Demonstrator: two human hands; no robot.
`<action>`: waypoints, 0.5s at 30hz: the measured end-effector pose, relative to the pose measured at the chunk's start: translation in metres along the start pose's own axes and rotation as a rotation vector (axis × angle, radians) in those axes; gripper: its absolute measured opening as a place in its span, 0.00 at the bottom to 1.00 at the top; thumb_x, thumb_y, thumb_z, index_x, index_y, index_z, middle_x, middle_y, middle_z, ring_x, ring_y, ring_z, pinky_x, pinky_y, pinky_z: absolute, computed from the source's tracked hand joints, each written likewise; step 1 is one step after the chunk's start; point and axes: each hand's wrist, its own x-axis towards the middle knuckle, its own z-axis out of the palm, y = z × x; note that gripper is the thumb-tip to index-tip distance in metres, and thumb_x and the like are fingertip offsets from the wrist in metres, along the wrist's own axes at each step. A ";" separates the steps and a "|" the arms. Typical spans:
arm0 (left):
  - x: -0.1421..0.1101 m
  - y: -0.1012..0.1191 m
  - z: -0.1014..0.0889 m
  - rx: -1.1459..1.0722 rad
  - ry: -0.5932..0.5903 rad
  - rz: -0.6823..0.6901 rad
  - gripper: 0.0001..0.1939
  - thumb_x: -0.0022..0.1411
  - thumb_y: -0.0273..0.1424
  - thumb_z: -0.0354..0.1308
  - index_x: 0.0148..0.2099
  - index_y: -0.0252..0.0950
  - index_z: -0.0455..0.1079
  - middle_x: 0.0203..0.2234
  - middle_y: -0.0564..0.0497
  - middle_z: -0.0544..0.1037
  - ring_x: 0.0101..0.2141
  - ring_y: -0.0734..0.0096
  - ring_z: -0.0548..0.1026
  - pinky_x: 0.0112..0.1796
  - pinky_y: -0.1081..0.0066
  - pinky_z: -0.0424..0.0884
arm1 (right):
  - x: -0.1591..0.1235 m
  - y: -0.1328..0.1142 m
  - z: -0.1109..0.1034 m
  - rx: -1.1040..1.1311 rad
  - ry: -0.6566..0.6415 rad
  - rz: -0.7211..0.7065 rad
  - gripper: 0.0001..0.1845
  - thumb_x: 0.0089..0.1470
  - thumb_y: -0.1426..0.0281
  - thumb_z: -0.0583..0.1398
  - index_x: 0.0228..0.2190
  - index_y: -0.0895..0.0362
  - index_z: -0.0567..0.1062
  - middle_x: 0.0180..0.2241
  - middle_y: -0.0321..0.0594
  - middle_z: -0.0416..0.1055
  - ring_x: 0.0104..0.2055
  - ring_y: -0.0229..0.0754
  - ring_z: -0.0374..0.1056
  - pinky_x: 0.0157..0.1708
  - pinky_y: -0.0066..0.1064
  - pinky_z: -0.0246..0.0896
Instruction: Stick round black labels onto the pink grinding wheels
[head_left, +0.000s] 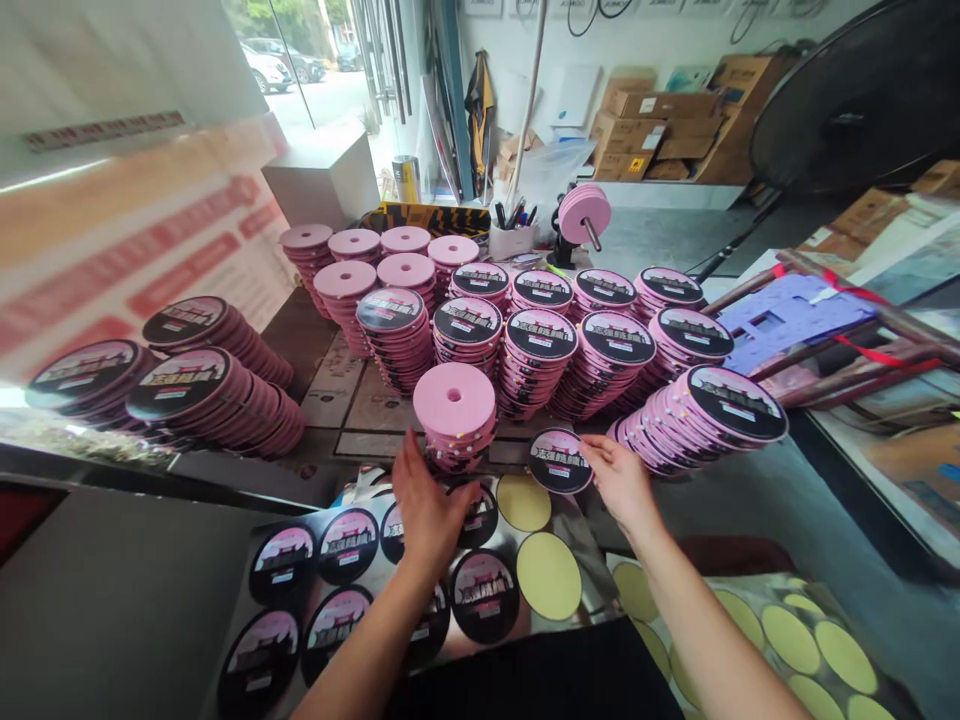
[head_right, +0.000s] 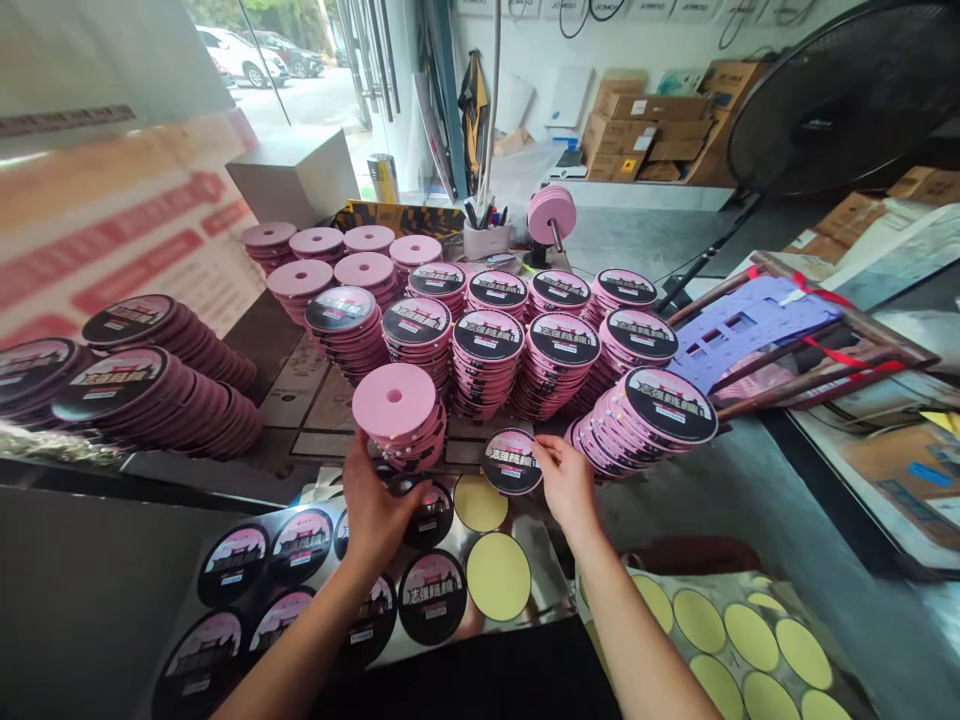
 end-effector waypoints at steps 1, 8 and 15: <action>0.005 -0.001 0.007 0.057 0.006 0.009 0.50 0.41 0.33 0.66 0.62 0.31 0.44 0.54 0.34 0.60 0.56 0.43 0.56 0.54 0.49 0.53 | 0.006 0.004 0.002 -0.038 0.008 -0.025 0.24 0.39 0.49 0.58 0.26 0.59 0.73 0.22 0.43 0.72 0.23 0.43 0.66 0.25 0.34 0.61; 0.013 -0.005 0.020 0.144 0.054 0.020 0.46 0.41 0.37 0.65 0.60 0.32 0.49 0.46 0.37 0.69 0.48 0.44 0.66 0.46 0.49 0.60 | 0.001 -0.006 0.007 -0.314 0.093 -0.163 0.18 0.46 0.60 0.55 0.34 0.59 0.74 0.35 0.52 0.72 0.34 0.51 0.67 0.41 0.44 0.58; 0.034 -0.018 0.002 0.091 -0.109 0.072 0.39 0.37 0.35 0.68 0.52 0.32 0.59 0.41 0.40 0.71 0.44 0.48 0.69 0.43 0.54 0.65 | -0.064 -0.009 -0.007 -0.376 -0.033 -0.278 0.15 0.54 0.64 0.52 0.40 0.57 0.70 0.33 0.43 0.69 0.24 0.39 0.63 0.29 0.32 0.61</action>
